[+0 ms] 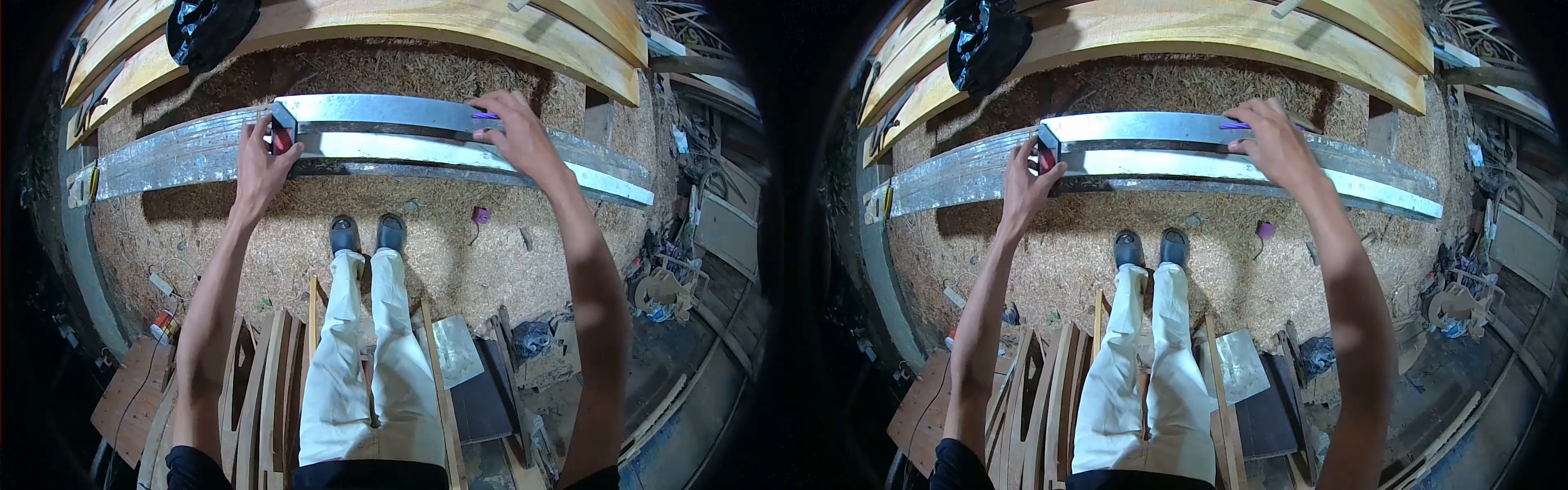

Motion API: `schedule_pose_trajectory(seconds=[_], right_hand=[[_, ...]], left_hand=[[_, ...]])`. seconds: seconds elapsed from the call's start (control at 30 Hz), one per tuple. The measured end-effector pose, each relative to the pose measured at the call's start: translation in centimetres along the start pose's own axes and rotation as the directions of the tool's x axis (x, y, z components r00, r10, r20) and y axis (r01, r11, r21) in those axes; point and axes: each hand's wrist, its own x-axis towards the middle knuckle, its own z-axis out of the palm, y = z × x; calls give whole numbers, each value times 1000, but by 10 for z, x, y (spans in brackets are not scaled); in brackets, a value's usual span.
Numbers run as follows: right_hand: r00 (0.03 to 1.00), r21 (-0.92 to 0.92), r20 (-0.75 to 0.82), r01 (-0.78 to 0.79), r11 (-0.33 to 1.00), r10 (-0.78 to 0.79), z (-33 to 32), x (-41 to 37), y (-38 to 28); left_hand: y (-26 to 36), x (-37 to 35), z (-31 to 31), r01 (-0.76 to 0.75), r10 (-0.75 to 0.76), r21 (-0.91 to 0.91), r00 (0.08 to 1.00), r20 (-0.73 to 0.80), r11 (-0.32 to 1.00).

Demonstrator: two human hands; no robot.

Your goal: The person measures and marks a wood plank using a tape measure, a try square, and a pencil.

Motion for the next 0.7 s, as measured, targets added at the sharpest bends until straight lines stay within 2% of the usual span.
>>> schedule_pose_trajectory(seconds=[0.07,0.17,0.23,0.3,0.37,0.43,0.57,0.7], right_hand=[[1000,0,-11,17,1000,-17,11,3,-5],[998,-43,-26,55,998,-56,24,8,-16],[999,-32,32,25,999,-24,27,12,-26],[999,-36,23,32,999,-31,35,17,-31],[999,-43,11,37,998,-37,41,24,-34],[999,-41,-6,48,998,-48,48,30,-36],[999,-8,37,27,1000,-26,59,38,-42],[996,12,-13,87,996,-86,75,38,-47]], left_hand=[[-12,-1,-2,64,-64,19,998,23,998],[-32,-3,-2,40,-40,81,999,3,996],[-36,-2,-5,67,-68,57,998,8,996],[-39,-1,-11,101,-101,116,995,-4,988],[-43,2,-14,101,-99,70,995,-21,992],[-40,6,-23,268,-261,-72,961,91,961],[-63,14,-34,305,-270,-250,948,167,919],[-85,13,-40,277,-226,-299,955,194,913]])
